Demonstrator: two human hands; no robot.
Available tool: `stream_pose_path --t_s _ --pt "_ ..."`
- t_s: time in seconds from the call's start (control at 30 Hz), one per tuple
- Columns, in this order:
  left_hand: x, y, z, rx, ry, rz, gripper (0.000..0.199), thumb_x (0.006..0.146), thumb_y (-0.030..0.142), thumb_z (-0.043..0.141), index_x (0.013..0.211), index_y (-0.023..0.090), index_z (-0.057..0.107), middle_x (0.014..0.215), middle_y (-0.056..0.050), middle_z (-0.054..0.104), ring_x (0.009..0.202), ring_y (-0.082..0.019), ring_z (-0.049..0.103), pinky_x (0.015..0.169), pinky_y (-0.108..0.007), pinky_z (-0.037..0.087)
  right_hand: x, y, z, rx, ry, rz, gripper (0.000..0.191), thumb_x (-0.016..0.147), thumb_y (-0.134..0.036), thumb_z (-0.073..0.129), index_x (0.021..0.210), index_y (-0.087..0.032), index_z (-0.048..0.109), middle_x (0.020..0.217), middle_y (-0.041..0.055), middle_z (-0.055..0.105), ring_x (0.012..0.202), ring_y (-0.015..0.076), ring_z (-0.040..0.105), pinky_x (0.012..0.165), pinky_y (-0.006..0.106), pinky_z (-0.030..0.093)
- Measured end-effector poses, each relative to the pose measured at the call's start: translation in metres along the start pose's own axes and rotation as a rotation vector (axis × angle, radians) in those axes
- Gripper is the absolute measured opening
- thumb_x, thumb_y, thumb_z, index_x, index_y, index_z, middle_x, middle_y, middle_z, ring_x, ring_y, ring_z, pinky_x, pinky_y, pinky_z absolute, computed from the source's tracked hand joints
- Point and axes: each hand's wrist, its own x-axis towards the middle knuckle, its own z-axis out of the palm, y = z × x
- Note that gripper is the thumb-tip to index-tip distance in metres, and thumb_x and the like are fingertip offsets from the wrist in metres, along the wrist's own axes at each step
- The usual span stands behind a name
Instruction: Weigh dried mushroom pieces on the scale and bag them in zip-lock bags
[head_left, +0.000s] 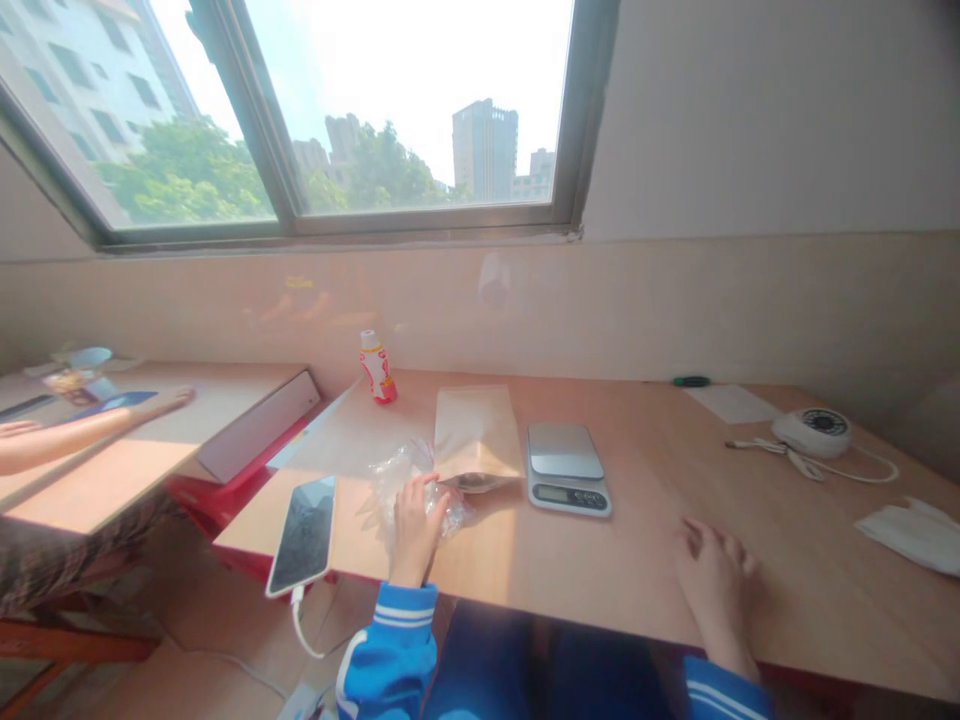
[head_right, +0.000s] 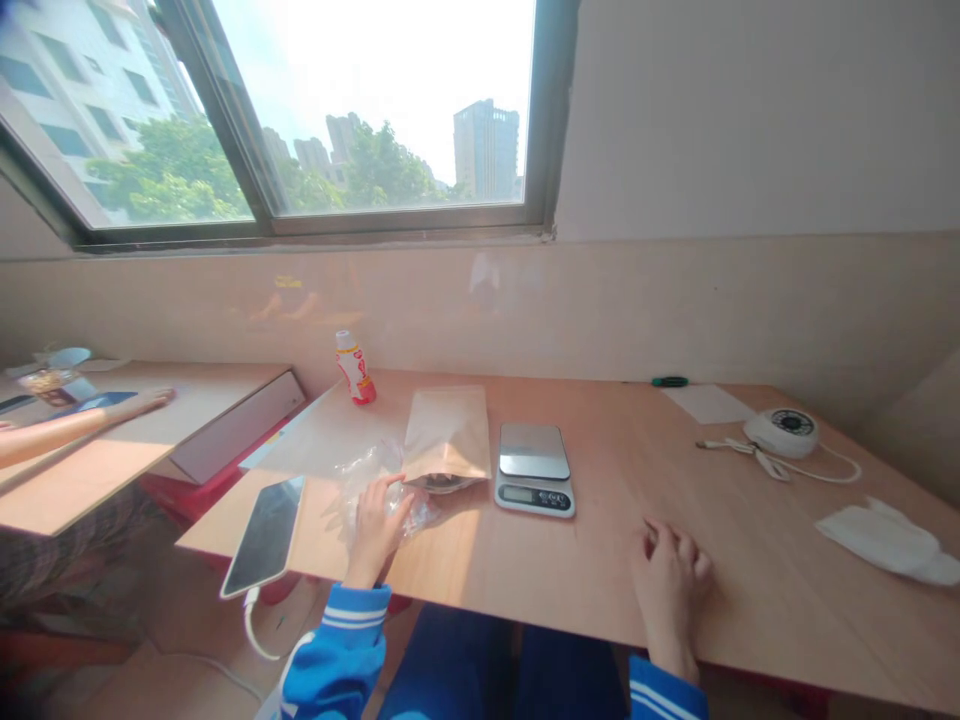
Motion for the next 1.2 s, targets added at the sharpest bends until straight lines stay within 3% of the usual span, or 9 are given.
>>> stream_pose_path --t_s 0.1,0.27,0.4,0.47,0.63,0.7,0.8,0.97,1.2 --pt "0.000 0.008 -0.010 -0.090 0.054 -0.008 0.025 0.086 0.032 0.050 0.107 0.020 0.055 0.103 -0.007 0.059 0.103 -0.022 0.056 0.093 -0.040 0.046 0.004 0.004 -0.001 0.102 -0.003 0.035 0.031 0.078 -0.027 0.042 0.084 -0.014 0.069 0.084 0.0169 0.066 0.086 0.0324 0.055 0.080 0.045 0.037" --pt "0.001 0.015 -0.012 -0.136 0.087 0.006 0.022 0.088 0.026 0.045 0.105 0.019 0.055 0.105 -0.009 0.059 0.107 -0.023 0.055 0.098 -0.042 0.044 0.012 0.000 -0.013 0.263 0.031 0.112 0.035 0.074 -0.029 0.040 0.086 -0.013 0.068 0.079 0.0161 0.065 0.081 0.0309 0.056 0.078 0.044 0.040" --pt "0.011 0.007 0.002 -0.153 0.044 0.007 0.037 0.085 0.021 0.047 0.121 0.018 0.051 0.128 -0.011 0.056 0.123 -0.023 0.050 0.106 -0.043 0.038 0.017 -0.031 -0.036 0.536 0.000 0.220 0.035 0.077 -0.035 0.042 0.090 -0.013 0.066 0.090 0.0159 0.066 0.077 0.0260 0.057 0.073 0.039 0.044" --pt "0.017 0.002 0.007 -0.166 -0.042 -0.032 0.041 0.084 0.020 0.048 0.124 0.019 0.052 0.133 -0.010 0.055 0.125 -0.023 0.049 0.106 -0.041 0.038 0.013 -0.063 -0.051 0.748 -0.090 0.251 0.038 0.081 -0.042 0.043 0.097 -0.014 0.064 0.097 0.0139 0.067 0.080 0.0235 0.059 0.072 0.034 0.046" --pt "0.026 0.002 0.006 -0.173 -0.128 -0.206 0.026 0.087 0.027 0.049 0.107 0.025 0.066 0.112 -0.006 0.070 0.103 -0.023 0.065 0.087 -0.035 0.049 -0.018 -0.162 -0.069 1.033 -0.633 0.033 0.038 0.088 -0.043 0.040 0.104 -0.016 0.063 0.073 0.0031 0.063 0.060 0.0158 0.053 0.059 0.027 0.044" --pt "0.028 0.007 0.003 -0.165 -0.089 -0.235 0.023 0.087 0.031 0.051 0.100 0.026 0.069 0.097 -0.005 0.074 0.088 -0.022 0.068 0.076 -0.031 0.050 -0.031 -0.195 -0.064 1.039 -0.793 -0.054 0.037 0.089 -0.039 0.040 0.108 -0.017 0.063 0.071 0.0015 0.063 0.061 0.0159 0.056 0.059 0.026 0.045" --pt "0.026 0.013 0.004 -0.167 0.021 -0.277 0.024 0.087 0.037 0.052 0.096 0.025 0.071 0.077 -0.004 0.074 0.069 -0.019 0.067 0.063 -0.028 0.048 -0.045 -0.233 -0.050 1.006 -0.803 -0.097 0.036 0.089 -0.032 0.040 0.116 -0.017 0.058 0.077 0.0034 0.067 0.072 0.0186 0.063 0.066 0.027 0.048" --pt "0.017 0.013 0.019 -0.318 0.167 -0.264 0.026 0.086 0.038 0.052 0.096 0.024 0.071 0.105 -0.005 0.073 0.081 -0.017 0.068 0.075 -0.028 0.052 -0.057 -0.270 -0.027 0.809 -0.745 0.054 0.033 0.092 -0.027 0.034 0.118 -0.012 0.047 0.083 0.0111 0.070 0.069 0.0214 0.067 0.057 0.027 0.048" --pt "0.009 0.012 0.024 -0.365 0.130 -0.231 0.027 0.087 0.037 0.053 0.102 0.022 0.070 0.115 -0.005 0.069 0.099 -0.020 0.067 0.089 -0.032 0.053 -0.057 -0.285 -0.023 0.633 -0.697 0.190 0.046 0.090 -0.048 0.038 0.114 -0.010 0.047 0.085 0.0196 0.070 0.074 0.0313 0.069 0.056 0.032 0.046"
